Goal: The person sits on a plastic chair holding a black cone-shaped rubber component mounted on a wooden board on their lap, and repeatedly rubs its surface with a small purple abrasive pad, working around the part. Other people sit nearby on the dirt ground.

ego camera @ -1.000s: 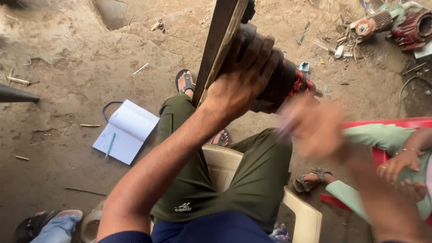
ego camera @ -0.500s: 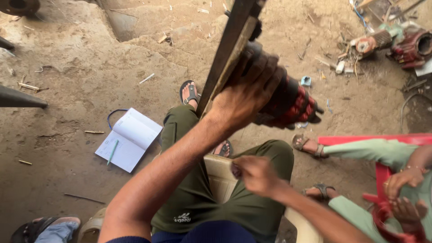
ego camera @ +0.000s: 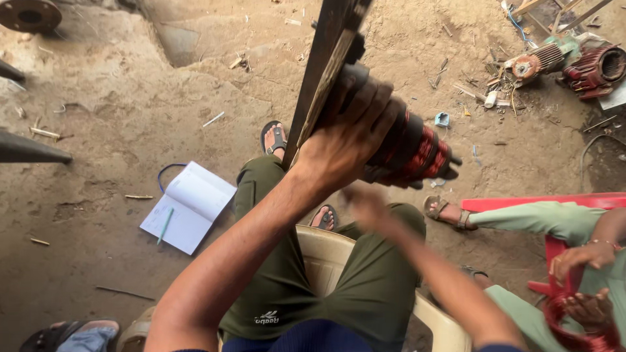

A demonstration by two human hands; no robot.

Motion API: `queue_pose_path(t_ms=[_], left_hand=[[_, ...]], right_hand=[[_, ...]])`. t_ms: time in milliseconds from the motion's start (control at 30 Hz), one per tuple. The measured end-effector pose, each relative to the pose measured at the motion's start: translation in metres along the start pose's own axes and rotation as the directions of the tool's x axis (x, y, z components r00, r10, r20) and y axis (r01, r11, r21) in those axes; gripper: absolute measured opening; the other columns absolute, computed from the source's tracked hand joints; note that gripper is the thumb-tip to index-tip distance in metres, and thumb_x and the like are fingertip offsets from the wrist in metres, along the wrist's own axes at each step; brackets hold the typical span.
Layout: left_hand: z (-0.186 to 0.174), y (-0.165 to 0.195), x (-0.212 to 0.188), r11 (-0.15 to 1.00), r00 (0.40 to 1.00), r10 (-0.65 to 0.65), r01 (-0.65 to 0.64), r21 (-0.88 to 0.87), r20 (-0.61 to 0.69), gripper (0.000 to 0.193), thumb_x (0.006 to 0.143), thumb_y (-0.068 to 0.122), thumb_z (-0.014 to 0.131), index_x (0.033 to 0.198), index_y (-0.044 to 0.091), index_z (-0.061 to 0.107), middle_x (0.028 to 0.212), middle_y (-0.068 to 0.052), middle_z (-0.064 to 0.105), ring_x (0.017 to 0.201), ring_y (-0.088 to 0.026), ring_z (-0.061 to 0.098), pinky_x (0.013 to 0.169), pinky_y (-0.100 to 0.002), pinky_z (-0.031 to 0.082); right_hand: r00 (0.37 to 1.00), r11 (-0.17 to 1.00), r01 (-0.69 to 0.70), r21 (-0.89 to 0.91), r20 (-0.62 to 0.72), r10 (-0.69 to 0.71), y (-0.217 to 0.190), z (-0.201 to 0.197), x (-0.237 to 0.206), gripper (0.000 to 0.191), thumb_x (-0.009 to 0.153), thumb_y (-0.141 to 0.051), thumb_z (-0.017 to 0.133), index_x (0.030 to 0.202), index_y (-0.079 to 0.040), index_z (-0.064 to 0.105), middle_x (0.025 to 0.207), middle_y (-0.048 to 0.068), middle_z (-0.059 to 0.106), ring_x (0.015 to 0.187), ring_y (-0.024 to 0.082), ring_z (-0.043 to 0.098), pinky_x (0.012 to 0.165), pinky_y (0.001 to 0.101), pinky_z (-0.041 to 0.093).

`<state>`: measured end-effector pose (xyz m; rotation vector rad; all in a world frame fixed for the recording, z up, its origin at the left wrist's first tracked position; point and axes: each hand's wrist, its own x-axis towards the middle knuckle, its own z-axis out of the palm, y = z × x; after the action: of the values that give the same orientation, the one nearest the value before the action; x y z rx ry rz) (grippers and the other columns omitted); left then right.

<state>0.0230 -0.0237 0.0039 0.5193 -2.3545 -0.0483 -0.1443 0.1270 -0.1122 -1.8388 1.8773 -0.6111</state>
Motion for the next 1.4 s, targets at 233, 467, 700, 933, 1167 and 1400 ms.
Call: queue_pose_path(t_ms=[233, 467, 700, 933, 1167, 1400], left_hand=[[0.014, 0.003, 0.002, 1.000, 0.997, 0.013, -0.014, 0.023, 0.074, 0.077, 0.091, 0.032, 0.072, 0.157, 0.002, 0.044, 0.161, -0.021, 0.040, 0.153, -0.039, 0.027, 0.128, -0.061, 0.006], [-0.001, 0.005, -0.007, 0.996, 0.995, 0.078, -0.080, 0.032, 0.063, 0.070, 0.095, 0.029, 0.071, 0.157, 0.009, 0.045, 0.162, -0.017, 0.039, 0.156, -0.034, 0.027, 0.131, -0.061, 0.006], [0.008, -0.003, 0.003, 0.993, 0.995, -0.016, 0.004, 0.121, 0.098, 0.066, 0.093, 0.021, 0.066, 0.155, 0.009, 0.047, 0.159, -0.017, 0.040, 0.152, -0.035, 0.028, 0.129, -0.059, 0.009], [0.013, 0.004, -0.001, 0.997, 0.998, 0.056, -0.058, 0.055, 0.028, 0.065, 0.098, 0.027, 0.065, 0.156, 0.006, 0.045, 0.160, -0.020, 0.039, 0.153, -0.037, 0.028, 0.128, -0.061, 0.008], [0.001, 0.000, -0.006, 0.996, 0.997, 0.071, -0.072, 0.044, 0.026, 0.066, 0.098, 0.027, 0.064, 0.157, 0.005, 0.043, 0.162, -0.018, 0.038, 0.155, -0.036, 0.028, 0.130, -0.061, 0.007], [0.007, -0.002, 0.001, 0.998, 0.994, -0.038, 0.043, -0.050, 0.100, 0.063, 0.099, 0.027, 0.060, 0.154, 0.000, 0.043, 0.160, -0.023, 0.038, 0.152, -0.040, 0.029, 0.128, -0.062, 0.009]], right_hand=[[0.893, 0.763, 0.428, 0.485, -0.093, -0.441, -0.091, -0.174, -0.012, 0.015, 0.083, -0.001, 0.061, 0.097, -0.001, 0.056, 0.097, 0.013, 0.066, 0.087, 0.027, 0.065, 0.077, 0.0394, 0.056], [0.919, 0.958, 0.160, -0.239, -0.319, -0.234, 0.017, -0.166, 0.123, 0.029, 0.110, 0.002, 0.040, 0.100, 0.003, 0.067, 0.088, 0.011, 0.068, 0.075, 0.016, 0.068, 0.062, 0.0261, 0.055], [0.983, 0.992, -0.027, 0.126, 0.181, 0.004, -0.059, -0.007, -0.044, 0.024, 0.077, 0.004, 0.059, 0.094, -0.010, 0.070, 0.084, 0.007, 0.071, 0.075, 0.020, 0.070, 0.068, 0.0340, 0.058], [0.915, 0.901, 0.392, 0.185, -0.175, -0.363, -0.045, -0.222, 0.030, 0.014, 0.098, 0.001, 0.046, 0.094, 0.001, 0.059, 0.088, 0.012, 0.064, 0.079, 0.020, 0.064, 0.071, 0.0327, 0.054], [0.949, 0.992, 0.003, -0.130, -0.312, -0.044, 0.014, -0.091, 0.090, 0.014, 0.099, -0.001, 0.052, 0.088, -0.002, 0.061, 0.081, 0.011, 0.066, 0.076, 0.022, 0.068, 0.071, 0.0343, 0.054], [0.974, 0.962, -0.040, 0.271, 0.226, -0.023, -0.061, -0.016, -0.075, 0.033, 0.068, 0.001, 0.051, 0.093, -0.005, 0.072, 0.076, 0.009, 0.071, 0.071, 0.020, 0.072, 0.065, 0.0335, 0.056]])
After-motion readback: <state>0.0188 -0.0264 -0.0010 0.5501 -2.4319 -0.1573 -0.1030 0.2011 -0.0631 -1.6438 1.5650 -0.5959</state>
